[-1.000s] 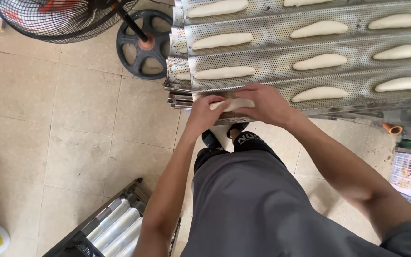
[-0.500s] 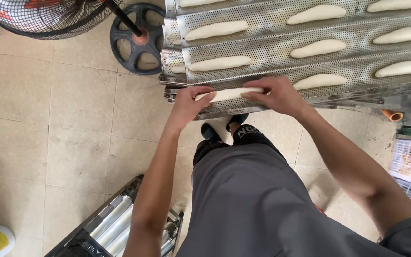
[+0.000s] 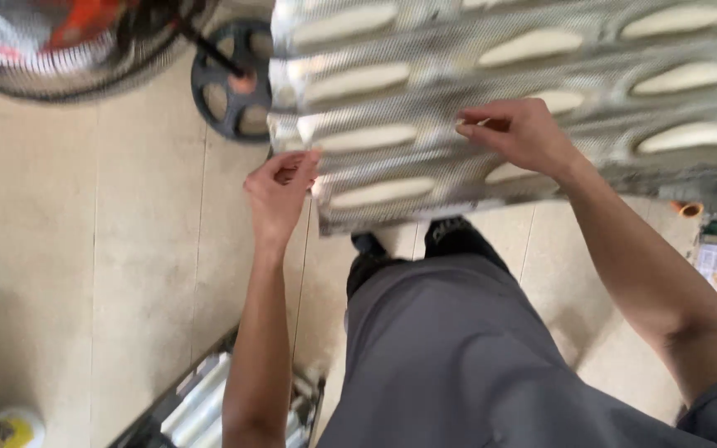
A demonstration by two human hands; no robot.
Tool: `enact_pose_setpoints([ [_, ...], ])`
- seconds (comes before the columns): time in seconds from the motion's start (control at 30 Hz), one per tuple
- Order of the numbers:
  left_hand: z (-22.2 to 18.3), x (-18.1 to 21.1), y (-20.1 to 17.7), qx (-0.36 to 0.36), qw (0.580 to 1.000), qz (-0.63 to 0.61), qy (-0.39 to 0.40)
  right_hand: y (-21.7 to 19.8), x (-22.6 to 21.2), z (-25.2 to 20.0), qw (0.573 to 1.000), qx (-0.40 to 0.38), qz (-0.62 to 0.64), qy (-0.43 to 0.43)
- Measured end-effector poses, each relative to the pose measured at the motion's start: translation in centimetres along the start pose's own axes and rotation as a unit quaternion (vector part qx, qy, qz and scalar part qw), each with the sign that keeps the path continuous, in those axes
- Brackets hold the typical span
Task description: Arrange shaped bread dough onto metal baking trays for proofing or baking.
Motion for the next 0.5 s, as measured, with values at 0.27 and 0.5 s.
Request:
enact_pose_setpoints([
  [0.27, 14.3, 3.9, 14.4, -0.014, 0.996, -0.091, -0.003, -12.2, 1.7, 15.8, 0.973, 0.086, -0.147, -0.158],
  [0.5, 26.6, 2.4, 25.0, 0.033, 0.992, -0.024, 0.117, -11.9, -1.4, 26.1, 0.9, 0.077, -0.288, -0.318],
])
Point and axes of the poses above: each hand's wrist, its own z-axis towards the middle knuckle, its own y-axis out of the palm, x = y × z, the point moved 3 cm from there along z, towards the middle knuckle, and after that the axes turned 9 degrees about y, right-handed, at the moved point
